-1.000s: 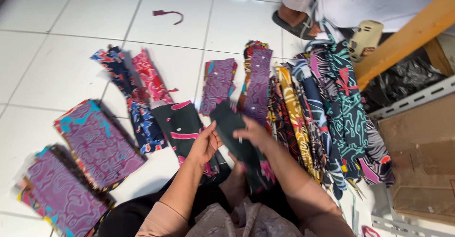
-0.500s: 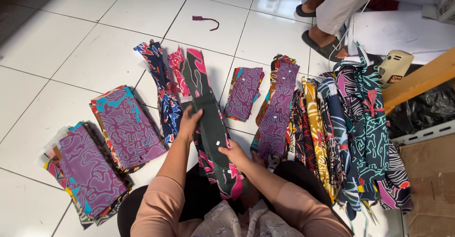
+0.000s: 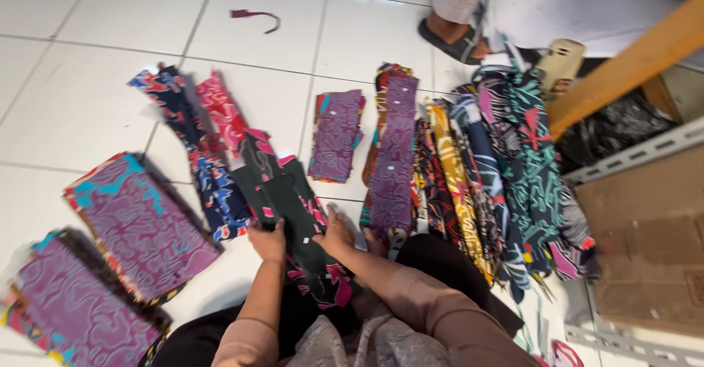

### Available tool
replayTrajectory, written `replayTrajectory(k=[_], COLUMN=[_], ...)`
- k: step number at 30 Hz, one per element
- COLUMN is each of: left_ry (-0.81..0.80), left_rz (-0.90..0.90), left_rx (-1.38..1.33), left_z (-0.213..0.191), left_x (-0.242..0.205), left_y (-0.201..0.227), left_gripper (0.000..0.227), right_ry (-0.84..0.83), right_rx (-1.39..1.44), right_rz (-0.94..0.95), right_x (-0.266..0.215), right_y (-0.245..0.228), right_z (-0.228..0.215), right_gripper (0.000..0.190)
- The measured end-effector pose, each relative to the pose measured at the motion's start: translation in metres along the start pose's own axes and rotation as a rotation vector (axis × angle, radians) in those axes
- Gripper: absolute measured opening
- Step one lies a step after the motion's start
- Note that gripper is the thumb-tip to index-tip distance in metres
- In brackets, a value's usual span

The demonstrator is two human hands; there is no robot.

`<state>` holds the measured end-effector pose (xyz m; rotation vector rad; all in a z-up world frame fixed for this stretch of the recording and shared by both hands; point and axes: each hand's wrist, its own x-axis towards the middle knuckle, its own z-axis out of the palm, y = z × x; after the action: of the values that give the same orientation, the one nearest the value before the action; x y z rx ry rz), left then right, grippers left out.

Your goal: The person sits on the floor and folds multiple patterned fabric pieces into neat bundles. They then tie each bundle with a thin fabric strip and place the finished bundles into organized stacks on the floor.

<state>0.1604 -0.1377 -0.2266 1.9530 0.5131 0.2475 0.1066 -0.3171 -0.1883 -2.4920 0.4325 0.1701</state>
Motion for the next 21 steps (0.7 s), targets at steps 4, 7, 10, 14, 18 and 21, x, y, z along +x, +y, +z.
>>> replayTrajectory(k=[4,7,10,14,18,21], left_ry=[-0.265,-0.286,-0.312,-0.269,-0.253,-0.236], left_rz=[-0.306,-0.421,-0.129,-0.100,-0.078,-0.083], left_rx=[0.081,-0.064,0.196,0.325,0.267,0.278], left_z=[-0.003,-0.004,-0.005,-0.009,-0.016,-0.014], left_x=[-0.012,-0.023,-0.037,-0.033,-0.041,-0.041], left_y=[0.004,0.007,0.010,0.019,0.012,0.015], left_gripper=[0.074,0.081,0.081,0.075,0.081,0.088], right_ry=[-0.081,-0.149,-0.219,-0.336,0.094,0.658], right_rx=[0.112,-0.159,-0.235,-0.109,0.010,-0.067], right_rz=[-0.111,-0.308,-0.495,-0.543,-0.166,-0.084], right_x=[-0.002,-0.018,-0.038,0.008,0.103,0.135], right_y=[0.006,0.003,0.001,0.016,0.095,0.177], right_z=[0.007,0.028,0.041,0.001,-0.102,-0.174], right_gripper=[0.079,0.070,0.063,0.045,0.017,0.024])
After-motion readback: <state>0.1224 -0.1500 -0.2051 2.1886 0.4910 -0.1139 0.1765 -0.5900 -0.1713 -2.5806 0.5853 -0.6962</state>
